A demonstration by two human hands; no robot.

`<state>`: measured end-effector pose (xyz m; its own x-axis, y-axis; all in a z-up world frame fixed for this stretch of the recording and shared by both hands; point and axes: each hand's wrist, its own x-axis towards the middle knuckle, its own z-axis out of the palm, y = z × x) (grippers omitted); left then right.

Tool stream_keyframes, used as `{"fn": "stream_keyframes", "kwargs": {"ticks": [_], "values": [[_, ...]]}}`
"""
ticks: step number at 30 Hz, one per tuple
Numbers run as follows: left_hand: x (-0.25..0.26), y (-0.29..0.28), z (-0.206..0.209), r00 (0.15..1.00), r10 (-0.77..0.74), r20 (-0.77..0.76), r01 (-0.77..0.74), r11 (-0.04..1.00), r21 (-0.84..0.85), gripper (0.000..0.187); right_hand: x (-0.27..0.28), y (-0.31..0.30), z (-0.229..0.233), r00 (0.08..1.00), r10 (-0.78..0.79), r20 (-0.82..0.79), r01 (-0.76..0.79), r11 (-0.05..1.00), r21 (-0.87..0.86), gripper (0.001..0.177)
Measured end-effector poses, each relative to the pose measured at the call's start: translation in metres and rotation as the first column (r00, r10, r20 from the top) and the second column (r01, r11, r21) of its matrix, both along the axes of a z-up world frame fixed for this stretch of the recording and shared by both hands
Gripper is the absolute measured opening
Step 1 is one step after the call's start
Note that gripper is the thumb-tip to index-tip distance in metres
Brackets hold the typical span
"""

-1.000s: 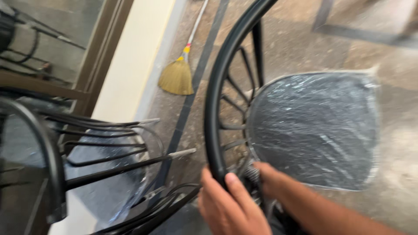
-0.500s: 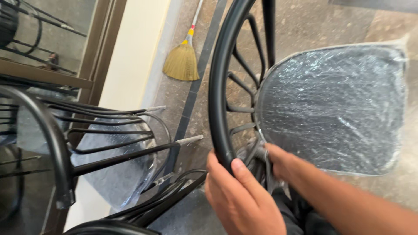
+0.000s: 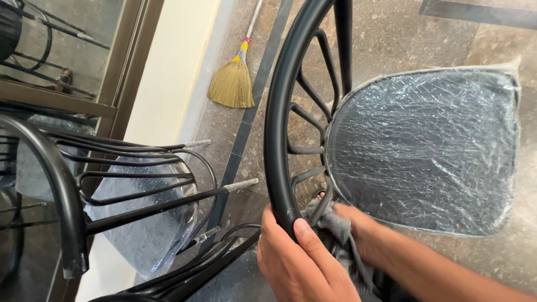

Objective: The person wipes the backrest and seat of a black metal chair using a gray cloth. The chair is wrapped in clear plastic film. The person moves around the chair to clean different parts of the backrest and seat.

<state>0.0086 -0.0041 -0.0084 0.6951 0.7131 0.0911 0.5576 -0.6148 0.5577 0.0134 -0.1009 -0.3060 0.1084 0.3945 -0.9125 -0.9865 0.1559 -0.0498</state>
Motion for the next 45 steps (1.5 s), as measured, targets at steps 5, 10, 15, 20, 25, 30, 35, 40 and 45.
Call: {"fn": "stream_keyframes", "kwargs": {"ticks": [5, 10, 15, 20, 25, 30, 35, 40, 45], "values": [[-0.001, -0.004, 0.005, 0.999, -0.003, 0.049, 0.001, 0.999, 0.035, 0.041, 0.024, -0.005, -0.075, 0.998, 0.050, 0.039, -0.047, 0.996, -0.074, 0.035], [-0.003, -0.002, 0.009, 0.999, -0.033, 0.039, 0.032, 0.999, 0.007, 0.040, 0.039, 0.002, -0.053, 0.990, 0.088, -0.111, -0.099, 0.990, -0.096, 0.035], [-0.004, 0.000, 0.003, 0.998, -0.028, 0.055, 0.027, 0.999, 0.022, 0.041, 0.026, 0.015, 0.049, 0.986, -0.004, -0.166, 0.003, 1.000, -0.006, 0.041], [-0.002, 0.001, -0.001, 0.996, -0.028, 0.085, 0.022, 0.998, 0.067, 0.043, 0.013, 0.022, 0.156, 0.990, -0.039, -0.138, 0.047, 0.997, 0.056, 0.044], [-0.001, 0.002, 0.003, 0.997, -0.055, 0.057, 0.055, 0.998, -0.007, 0.042, 0.007, 0.010, 0.173, 0.999, 0.019, -0.041, -0.013, 0.990, 0.142, 0.042], [-0.003, 0.003, 0.011, 0.996, -0.061, 0.060, 0.064, 0.997, -0.051, 0.042, 0.017, 0.003, 0.108, 0.993, 0.078, 0.088, -0.098, 0.961, 0.260, 0.040], [-0.004, 0.003, 0.017, 0.997, -0.061, 0.053, 0.064, 0.996, -0.059, 0.042, 0.045, -0.005, 0.018, 0.960, 0.280, 0.011, -0.280, 0.960, 0.014, 0.045], [-0.005, 0.001, 0.017, 0.996, -0.062, 0.061, 0.067, 0.994, -0.089, 0.041, 0.058, 0.020, -0.054, 0.931, 0.354, 0.087, -0.352, 0.935, -0.043, 0.043], [-0.009, 0.000, 0.016, 0.989, -0.097, 0.112, 0.103, 0.994, -0.044, 0.040, 0.060, 0.001, -0.053, 0.954, 0.288, 0.086, -0.281, 0.956, -0.088, 0.042]]}}
